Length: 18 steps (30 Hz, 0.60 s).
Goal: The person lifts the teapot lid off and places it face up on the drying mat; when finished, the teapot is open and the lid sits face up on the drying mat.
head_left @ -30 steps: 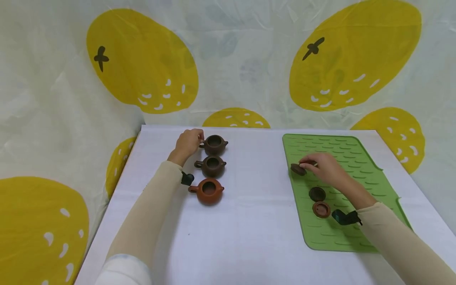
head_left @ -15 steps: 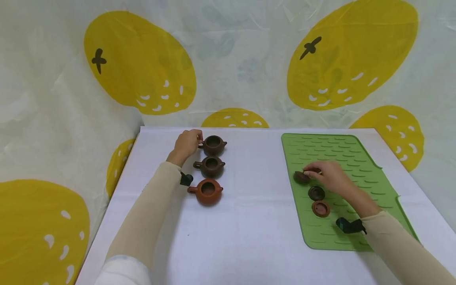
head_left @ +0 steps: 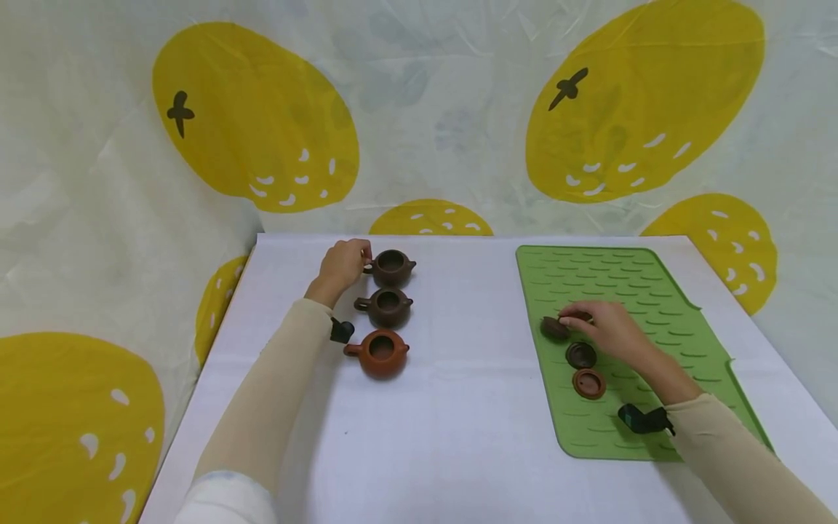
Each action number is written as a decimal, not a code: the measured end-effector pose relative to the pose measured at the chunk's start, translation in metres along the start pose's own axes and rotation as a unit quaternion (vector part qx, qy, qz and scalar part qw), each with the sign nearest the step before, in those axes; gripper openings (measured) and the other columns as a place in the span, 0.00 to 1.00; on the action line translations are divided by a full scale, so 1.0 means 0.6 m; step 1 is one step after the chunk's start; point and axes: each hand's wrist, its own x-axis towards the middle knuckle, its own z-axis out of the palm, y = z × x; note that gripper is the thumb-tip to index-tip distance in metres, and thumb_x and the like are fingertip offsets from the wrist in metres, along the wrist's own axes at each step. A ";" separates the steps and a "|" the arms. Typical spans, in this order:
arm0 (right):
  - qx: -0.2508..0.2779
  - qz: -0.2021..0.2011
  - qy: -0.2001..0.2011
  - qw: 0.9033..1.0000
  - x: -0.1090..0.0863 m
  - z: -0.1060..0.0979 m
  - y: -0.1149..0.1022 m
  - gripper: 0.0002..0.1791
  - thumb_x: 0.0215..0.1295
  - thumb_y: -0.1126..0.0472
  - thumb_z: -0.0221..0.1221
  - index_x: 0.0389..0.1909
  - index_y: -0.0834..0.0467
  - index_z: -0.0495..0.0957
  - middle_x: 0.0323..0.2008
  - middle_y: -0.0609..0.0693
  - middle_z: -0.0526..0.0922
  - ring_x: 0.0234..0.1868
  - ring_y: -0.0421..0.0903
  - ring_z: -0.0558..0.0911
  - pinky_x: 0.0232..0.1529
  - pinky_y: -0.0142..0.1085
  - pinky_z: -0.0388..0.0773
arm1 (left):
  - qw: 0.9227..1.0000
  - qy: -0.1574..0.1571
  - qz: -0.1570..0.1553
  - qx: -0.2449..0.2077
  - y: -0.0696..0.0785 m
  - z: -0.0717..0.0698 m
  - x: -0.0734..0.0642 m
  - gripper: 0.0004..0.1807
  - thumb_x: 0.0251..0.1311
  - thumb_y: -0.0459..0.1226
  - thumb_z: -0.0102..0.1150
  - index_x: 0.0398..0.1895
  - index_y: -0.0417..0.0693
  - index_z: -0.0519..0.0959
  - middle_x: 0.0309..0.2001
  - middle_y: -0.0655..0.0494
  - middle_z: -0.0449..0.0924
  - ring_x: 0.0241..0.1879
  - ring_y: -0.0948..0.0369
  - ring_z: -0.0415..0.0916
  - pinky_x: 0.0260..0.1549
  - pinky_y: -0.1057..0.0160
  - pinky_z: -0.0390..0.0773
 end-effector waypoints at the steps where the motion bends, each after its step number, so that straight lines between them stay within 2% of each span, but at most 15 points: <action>1: -0.001 -0.001 0.001 1.000 0.000 0.001 0.001 0.13 0.74 0.57 0.60 0.49 0.60 0.86 0.45 0.58 0.90 0.44 0.56 0.88 0.42 0.48 0.84 | 1.000 -0.001 0.000 0.000 0.000 0.000 0.000 0.10 0.71 0.31 0.51 0.39 0.46 0.83 0.41 0.47 0.85 0.38 0.50 0.76 0.39 0.54 0.75; 5: 0.005 -0.002 -0.002 1.000 -0.002 0.001 0.004 0.13 0.74 0.57 0.59 0.49 0.60 0.86 0.45 0.58 0.90 0.45 0.56 0.88 0.42 0.47 0.83 | 1.000 -0.004 -0.004 -0.001 0.000 0.001 -0.001 0.10 0.71 0.31 0.51 0.40 0.46 0.83 0.41 0.47 0.85 0.38 0.50 0.76 0.38 0.54 0.75; 18: 0.027 0.026 -0.028 0.999 -0.003 -0.008 0.007 0.17 0.77 0.55 0.56 0.54 0.62 0.83 0.50 0.62 0.88 0.50 0.61 0.86 0.47 0.54 0.82 | 1.000 -0.005 -0.004 0.002 0.000 0.001 0.000 0.09 0.71 0.32 0.51 0.40 0.47 0.82 0.42 0.48 0.86 0.38 0.51 0.76 0.39 0.55 0.75</action>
